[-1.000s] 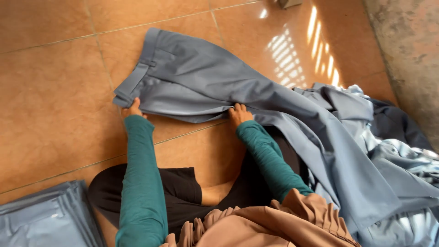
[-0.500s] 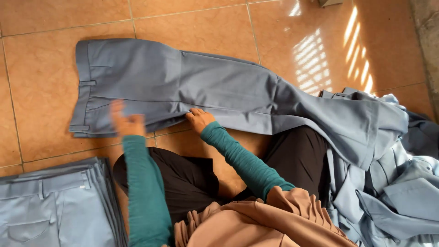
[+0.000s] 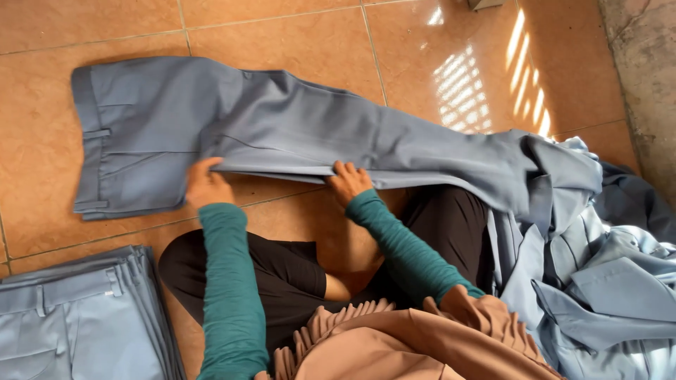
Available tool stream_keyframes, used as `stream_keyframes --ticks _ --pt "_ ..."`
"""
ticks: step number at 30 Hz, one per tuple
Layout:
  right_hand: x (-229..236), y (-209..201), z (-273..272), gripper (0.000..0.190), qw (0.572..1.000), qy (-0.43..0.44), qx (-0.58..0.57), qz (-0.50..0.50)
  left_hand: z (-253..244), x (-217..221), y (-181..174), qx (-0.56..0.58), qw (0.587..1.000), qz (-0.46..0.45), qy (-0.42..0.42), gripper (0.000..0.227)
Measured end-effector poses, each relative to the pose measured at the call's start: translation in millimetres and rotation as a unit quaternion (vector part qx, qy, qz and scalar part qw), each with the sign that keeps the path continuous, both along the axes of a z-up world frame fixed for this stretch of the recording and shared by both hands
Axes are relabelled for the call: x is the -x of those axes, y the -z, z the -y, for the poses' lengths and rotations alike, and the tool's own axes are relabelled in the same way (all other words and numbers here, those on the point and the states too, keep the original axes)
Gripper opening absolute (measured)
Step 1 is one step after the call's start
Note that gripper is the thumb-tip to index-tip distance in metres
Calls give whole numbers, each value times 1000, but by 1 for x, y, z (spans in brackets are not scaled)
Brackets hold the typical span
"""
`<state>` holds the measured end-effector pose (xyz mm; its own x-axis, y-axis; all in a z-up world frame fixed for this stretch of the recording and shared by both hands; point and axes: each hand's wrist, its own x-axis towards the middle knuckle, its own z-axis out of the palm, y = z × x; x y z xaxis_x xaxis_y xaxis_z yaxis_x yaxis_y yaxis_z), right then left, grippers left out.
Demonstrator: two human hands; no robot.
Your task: Folding blue trousers on the floor and stacking them into a neat pile.
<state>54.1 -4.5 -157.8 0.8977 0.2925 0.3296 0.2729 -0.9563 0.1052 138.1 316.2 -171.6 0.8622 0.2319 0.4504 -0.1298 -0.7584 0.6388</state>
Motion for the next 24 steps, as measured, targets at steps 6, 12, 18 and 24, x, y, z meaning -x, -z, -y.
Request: stream_keyframes --ticks 6,12,18,24 --pt "23 32 65 8 998 36 34 -48 -103 -11 14 46 970 44 -236 36" --pt "24 19 48 16 984 -10 -61 -166 -114 -1 33 66 872 -387 -293 50" --pt "-8 41 149 28 918 299 -215 -146 -15 14 -61 -214 848 -445 -193 50" --pt "-30 33 236 93 759 534 -244 -282 82 14 46 -109 971 -147 154 60"
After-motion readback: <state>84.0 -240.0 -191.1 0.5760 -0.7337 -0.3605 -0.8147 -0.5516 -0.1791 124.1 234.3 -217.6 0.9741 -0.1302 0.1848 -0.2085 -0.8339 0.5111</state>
